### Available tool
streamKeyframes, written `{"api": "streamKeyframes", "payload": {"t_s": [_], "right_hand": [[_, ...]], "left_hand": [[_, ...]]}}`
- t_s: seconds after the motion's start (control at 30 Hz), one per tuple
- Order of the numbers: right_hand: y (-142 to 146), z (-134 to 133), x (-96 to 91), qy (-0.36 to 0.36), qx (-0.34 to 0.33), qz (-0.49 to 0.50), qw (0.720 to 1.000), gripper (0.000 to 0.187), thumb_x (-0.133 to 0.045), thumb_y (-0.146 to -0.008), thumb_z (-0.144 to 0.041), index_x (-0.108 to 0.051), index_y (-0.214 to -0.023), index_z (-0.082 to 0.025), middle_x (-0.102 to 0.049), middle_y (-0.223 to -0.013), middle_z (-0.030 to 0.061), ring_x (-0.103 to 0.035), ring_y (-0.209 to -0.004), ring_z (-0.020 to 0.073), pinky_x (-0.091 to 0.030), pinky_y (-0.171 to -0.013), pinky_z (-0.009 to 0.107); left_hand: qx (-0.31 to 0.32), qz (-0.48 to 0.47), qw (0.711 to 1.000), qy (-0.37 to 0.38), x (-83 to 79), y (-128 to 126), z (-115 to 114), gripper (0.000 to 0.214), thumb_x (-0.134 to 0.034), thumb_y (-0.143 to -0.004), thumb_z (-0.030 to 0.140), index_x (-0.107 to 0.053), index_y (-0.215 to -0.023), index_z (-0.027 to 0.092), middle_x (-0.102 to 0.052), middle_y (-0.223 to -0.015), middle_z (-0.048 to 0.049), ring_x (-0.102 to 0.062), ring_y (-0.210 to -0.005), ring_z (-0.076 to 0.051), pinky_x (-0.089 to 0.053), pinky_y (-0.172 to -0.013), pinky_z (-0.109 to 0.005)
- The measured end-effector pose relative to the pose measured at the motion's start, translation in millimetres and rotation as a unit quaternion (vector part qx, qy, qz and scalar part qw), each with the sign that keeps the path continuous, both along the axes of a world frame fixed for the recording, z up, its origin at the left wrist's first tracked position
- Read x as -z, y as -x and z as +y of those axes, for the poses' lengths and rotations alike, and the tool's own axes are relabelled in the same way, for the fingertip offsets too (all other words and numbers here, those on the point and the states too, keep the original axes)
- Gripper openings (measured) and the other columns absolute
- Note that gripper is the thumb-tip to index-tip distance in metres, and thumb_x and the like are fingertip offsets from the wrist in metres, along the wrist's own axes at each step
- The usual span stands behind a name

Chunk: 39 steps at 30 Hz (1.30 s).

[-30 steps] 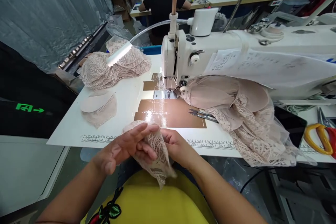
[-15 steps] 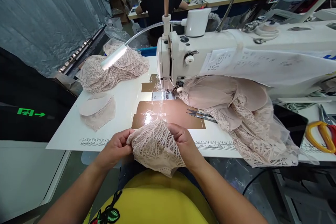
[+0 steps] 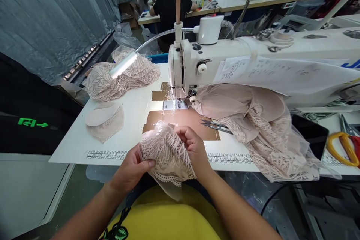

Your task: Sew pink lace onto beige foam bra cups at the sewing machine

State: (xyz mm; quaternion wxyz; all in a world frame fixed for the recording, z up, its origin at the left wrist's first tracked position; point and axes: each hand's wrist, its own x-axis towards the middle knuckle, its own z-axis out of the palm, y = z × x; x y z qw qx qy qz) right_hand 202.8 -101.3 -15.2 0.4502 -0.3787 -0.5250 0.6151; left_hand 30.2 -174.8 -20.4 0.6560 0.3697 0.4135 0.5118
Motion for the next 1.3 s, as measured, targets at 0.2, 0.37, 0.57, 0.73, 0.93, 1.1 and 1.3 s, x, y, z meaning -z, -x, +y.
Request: {"api": "streamKeyframes", "payload": {"t_s": [0.2,0.37,0.57,0.73,0.93,1.1,1.3], "right_hand": [[-12,5,1.4,0.020,-0.062,-0.041,0.997,0.045,-0.054,-0.080,-0.060,-0.051,-0.061,-0.020,-0.044,-0.058,-0.0018,-0.041,-0.055,0.0126,-0.037,-0.052,0.025],[-11,5,2.9,0.017,-0.005,0.023,1.000,0.039,-0.068,-0.074,-0.048,-0.048,-0.056,-0.020,-0.041,-0.057,-0.0035,-0.037,-0.055,0.0106,-0.036,-0.053,0.024],[-3,4,0.4,0.062,-0.003,0.083,0.995,0.033,-0.075,-0.067,-0.047,-0.058,-0.057,-0.020,-0.052,-0.058,-0.0017,-0.046,-0.056,0.0123,-0.041,-0.055,0.027],[-3,10,4.0,0.062,0.030,0.091,0.993,0.031,-0.077,-0.066,-0.043,-0.059,-0.057,-0.020,-0.052,-0.058,-0.0025,-0.047,-0.057,0.0125,-0.043,-0.058,0.029],[-20,20,-7.6,0.024,-0.022,0.037,0.999,0.032,-0.072,-0.071,-0.045,-0.056,-0.060,-0.020,-0.050,-0.058,-0.0025,-0.044,-0.053,0.0115,-0.038,-0.052,0.026],[-6,8,-23.2,-0.101,-0.243,-0.068,0.962,0.027,-0.059,-0.084,-0.036,-0.055,-0.064,-0.018,-0.052,-0.062,-0.0024,-0.047,-0.058,0.0111,-0.038,-0.055,0.024],[7,3,-23.6,-0.180,-0.170,-0.182,0.952,0.016,-0.058,-0.085,-0.030,-0.063,-0.075,-0.020,-0.064,-0.073,0.0010,-0.056,-0.065,0.0139,-0.043,-0.060,0.026]], "left_hand": [[-0.017,0.059,0.998,-0.031,-1.5,8,5,0.050,-0.070,-0.075,0.022,-0.053,-0.122,0.018,-0.063,-0.118,-0.0080,-0.058,-0.110,-0.025,-0.047,-0.092,-0.034],[-0.015,-0.028,0.998,0.060,0.9,16,7,0.032,-0.068,-0.066,0.012,-0.063,-0.098,0.017,-0.069,-0.091,-0.0038,-0.064,-0.087,-0.020,-0.051,-0.073,-0.029],[0.021,-0.199,0.977,0.080,2.6,4,7,0.042,-0.065,-0.068,0.028,-0.062,-0.108,0.017,-0.067,-0.103,-0.0082,-0.063,-0.095,-0.023,-0.050,-0.084,-0.035],[0.050,-0.110,0.989,0.081,7.2,-10,1,0.030,-0.070,-0.067,0.015,-0.069,-0.097,0.017,-0.070,-0.085,-0.0061,-0.065,-0.082,-0.022,-0.051,-0.079,-0.035],[0.187,0.096,0.976,-0.061,-16.4,44,-3,0.012,-0.063,-0.079,0.022,-0.070,-0.071,0.017,-0.063,-0.068,-0.0058,-0.057,-0.063,-0.015,-0.047,-0.061,-0.027],[0.076,0.297,0.935,-0.178,-45.5,47,20,0.064,-0.078,-0.066,0.027,-0.053,-0.125,0.025,-0.051,-0.131,-0.0085,-0.047,-0.119,-0.028,-0.040,-0.100,-0.036],[0.125,0.297,0.942,-0.091,-31.5,24,32,0.022,-0.065,-0.080,0.034,-0.059,-0.089,0.015,-0.055,-0.080,-0.0006,-0.052,-0.071,-0.014,-0.042,-0.061,-0.023]]}}
